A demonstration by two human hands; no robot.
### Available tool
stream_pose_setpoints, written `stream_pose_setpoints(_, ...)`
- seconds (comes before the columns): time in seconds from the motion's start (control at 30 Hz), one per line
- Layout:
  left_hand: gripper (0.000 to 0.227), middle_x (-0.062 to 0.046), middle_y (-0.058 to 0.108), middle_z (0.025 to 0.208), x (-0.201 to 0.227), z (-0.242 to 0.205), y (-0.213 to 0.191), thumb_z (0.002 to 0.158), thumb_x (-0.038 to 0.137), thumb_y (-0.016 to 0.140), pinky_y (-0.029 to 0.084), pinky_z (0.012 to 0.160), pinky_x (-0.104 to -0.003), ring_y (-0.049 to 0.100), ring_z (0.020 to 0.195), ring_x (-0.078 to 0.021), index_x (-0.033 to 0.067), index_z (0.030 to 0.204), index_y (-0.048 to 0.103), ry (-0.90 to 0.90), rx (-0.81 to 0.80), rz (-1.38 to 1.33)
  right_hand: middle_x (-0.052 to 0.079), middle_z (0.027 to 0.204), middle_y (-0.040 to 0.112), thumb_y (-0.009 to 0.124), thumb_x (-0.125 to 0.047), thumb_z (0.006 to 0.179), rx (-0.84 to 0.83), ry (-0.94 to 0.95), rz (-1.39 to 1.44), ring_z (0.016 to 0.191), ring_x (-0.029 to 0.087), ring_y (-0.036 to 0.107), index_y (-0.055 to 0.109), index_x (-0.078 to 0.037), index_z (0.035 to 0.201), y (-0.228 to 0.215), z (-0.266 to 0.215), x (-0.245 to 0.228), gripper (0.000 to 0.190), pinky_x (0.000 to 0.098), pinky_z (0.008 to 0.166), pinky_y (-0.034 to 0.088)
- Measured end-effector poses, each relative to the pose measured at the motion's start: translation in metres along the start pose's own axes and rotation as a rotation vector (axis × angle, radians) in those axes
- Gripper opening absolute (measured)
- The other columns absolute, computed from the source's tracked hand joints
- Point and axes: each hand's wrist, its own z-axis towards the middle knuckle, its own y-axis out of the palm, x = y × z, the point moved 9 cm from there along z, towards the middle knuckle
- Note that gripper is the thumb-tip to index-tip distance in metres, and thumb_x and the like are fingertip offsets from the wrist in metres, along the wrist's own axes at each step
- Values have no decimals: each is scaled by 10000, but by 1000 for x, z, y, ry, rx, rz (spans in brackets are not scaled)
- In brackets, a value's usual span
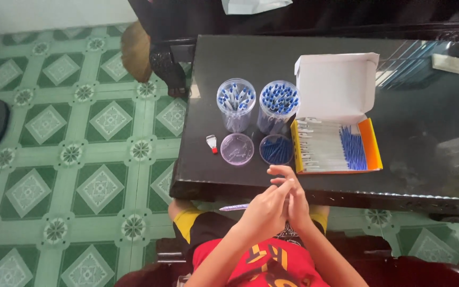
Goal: The person is manually assembling pens by inserting ink refills into pen barrels and organizing the finished products in a box.
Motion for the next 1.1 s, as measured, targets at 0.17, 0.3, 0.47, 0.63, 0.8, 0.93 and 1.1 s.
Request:
stream_pose_setpoints(0.17, 294, -219, 550, 835, 16, 21, 5, 723, -26, 552, 493, 656, -445, 557, 810, -388, -75, 1008, 605, 389, 121, 367, 140, 1278, 642, 326, -275, 1048, -6, 4, 205, 1175, 206, 640, 583, -39, 1375, -13, 21, 26, 478, 356, 1005, 538)
stream_pose_setpoints(0.3, 188, -153, 565, 882, 19, 29, -27, 907, 21, 531, 542, 677, -357, 617, 823, -353, -21, 1056, 637, 408, 297, 250, 155, 1240, 647, 341, -257, 1050, 140, 267, 571, 1094, 233, 644, 538, 4, 1371, -33, 30, 43, 458, 357, 962, 512)
stream_pose_setpoints(0.47, 303, -103, 649, 1002, -15, 36, -38, 960, 9, 597, 580, 764, -377, 684, 899, -309, 81, 1230, 714, 131, 368, -78, 90, 1097, 699, 430, -169, 1049, 164, 124, 270, 1023, 142, 649, 645, -28, 1238, -48, 16, 56, 319, 277, 900, 529)
stream_pose_setpoints(0.63, 289, -85, 670, 969, -38, 39, -58, 970, 9, 641, 588, 736, -324, 681, 817, -203, 74, 1239, 725, -70, 488, -426, 95, 984, 710, 768, -146, 878, 52, 23, -52, 952, 167, 641, 735, -56, 1104, -17, 8, 15, 245, 386, 923, 542)
stream_pose_setpoints(0.8, 253, -80, 652, 949, -52, 37, -57, 949, -7, 674, 587, 655, -285, 679, 703, -144, 58, 1182, 748, -143, 495, -552, 18, 681, 773, 851, -61, 788, 24, 71, -156, 668, 83, 680, 775, -112, 951, -7, 8, 27, 187, 316, 713, 597)
stream_pose_setpoints(0.93, 252, -92, 651, 892, -63, 35, -61, 925, -29, 677, 604, 743, -346, 690, 763, -174, 46, 1155, 748, -197, 490, -587, 55, 687, 751, 783, -60, 850, 30, 93, -60, 690, 91, 611, 796, -64, 956, -6, 0, 12, 106, 364, 718, 585)
stream_pose_setpoints(1.1, 169, -28, 730, 902, -49, 44, -82, 914, -19, 710, 582, 810, -319, 700, 828, -168, 108, 1000, 781, -107, 451, -402, 88, 669, 801, 762, -115, 880, -68, 39, -77, 680, 75, 656, 817, -57, 974, -3, -2, 0, 123, 336, 712, 598)
